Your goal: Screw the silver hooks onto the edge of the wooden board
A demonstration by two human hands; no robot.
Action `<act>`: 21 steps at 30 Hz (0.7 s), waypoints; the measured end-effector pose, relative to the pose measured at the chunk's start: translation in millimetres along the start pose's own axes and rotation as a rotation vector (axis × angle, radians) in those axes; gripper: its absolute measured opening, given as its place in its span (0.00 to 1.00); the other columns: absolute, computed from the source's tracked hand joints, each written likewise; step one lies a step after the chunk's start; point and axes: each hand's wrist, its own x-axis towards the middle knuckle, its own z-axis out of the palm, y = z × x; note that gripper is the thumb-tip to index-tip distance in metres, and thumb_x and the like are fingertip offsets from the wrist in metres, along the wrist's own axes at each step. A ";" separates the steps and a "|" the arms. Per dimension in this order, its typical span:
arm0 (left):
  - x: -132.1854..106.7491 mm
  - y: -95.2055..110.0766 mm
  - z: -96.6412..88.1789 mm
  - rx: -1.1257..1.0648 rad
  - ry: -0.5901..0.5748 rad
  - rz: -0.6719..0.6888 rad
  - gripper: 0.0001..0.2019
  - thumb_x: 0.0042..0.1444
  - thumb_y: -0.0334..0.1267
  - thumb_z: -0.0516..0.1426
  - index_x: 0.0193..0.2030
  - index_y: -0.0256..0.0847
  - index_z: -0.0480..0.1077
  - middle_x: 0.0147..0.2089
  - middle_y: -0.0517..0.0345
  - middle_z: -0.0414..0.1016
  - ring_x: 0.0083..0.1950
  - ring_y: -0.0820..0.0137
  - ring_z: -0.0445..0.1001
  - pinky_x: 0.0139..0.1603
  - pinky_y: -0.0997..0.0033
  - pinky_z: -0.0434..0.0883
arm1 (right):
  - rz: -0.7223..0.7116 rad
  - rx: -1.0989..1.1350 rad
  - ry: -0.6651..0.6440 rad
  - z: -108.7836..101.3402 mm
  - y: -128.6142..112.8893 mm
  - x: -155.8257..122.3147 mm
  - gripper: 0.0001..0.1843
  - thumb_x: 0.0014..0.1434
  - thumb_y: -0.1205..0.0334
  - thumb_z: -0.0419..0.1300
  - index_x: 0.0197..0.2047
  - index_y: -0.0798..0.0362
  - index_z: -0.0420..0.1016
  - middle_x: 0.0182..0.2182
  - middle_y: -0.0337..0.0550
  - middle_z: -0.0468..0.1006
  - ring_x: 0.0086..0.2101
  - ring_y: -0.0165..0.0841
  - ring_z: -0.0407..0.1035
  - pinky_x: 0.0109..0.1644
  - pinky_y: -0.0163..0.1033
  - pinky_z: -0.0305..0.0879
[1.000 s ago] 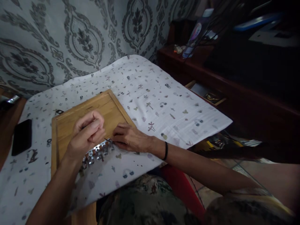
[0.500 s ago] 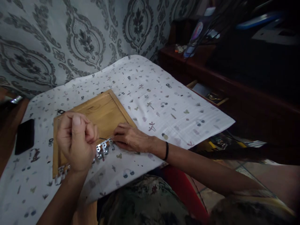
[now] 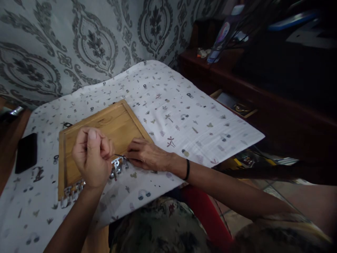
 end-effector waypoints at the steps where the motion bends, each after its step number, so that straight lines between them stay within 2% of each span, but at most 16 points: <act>1: -0.3 0.4 -0.1 0.007 0.002 -0.007 0.17 0.60 0.44 0.68 0.27 0.41 0.69 0.15 0.72 0.52 0.16 0.80 0.42 0.16 0.74 0.43 | 0.000 0.001 0.004 0.1 -0.1 0.1 0.14 0.74 0.63 0.54 0.48 0.58 0.81 0.43 0.52 0.78 0.44 0.41 0.64 0.51 0.45 0.63; 15: -0.7 3.8 -5.8 0.031 -0.040 -0.080 0.14 0.63 0.44 0.65 0.29 0.43 0.70 0.16 0.70 0.47 0.16 0.79 0.40 0.18 0.70 0.42 | 0.001 0.001 -0.002 -1.4 -1.0 -0.2 0.13 0.73 0.63 0.55 0.48 0.58 0.80 0.43 0.52 0.78 0.44 0.40 0.64 0.52 0.45 0.63; 21: 6.2 1.1 -12.0 0.044 -0.196 -0.130 0.11 0.65 0.44 0.64 0.33 0.44 0.71 0.16 0.71 0.46 0.16 0.79 0.39 0.18 0.73 0.43 | -0.004 -0.007 -0.009 -1.6 -1.2 -0.1 0.14 0.74 0.63 0.54 0.50 0.58 0.80 0.43 0.52 0.78 0.45 0.41 0.64 0.52 0.45 0.62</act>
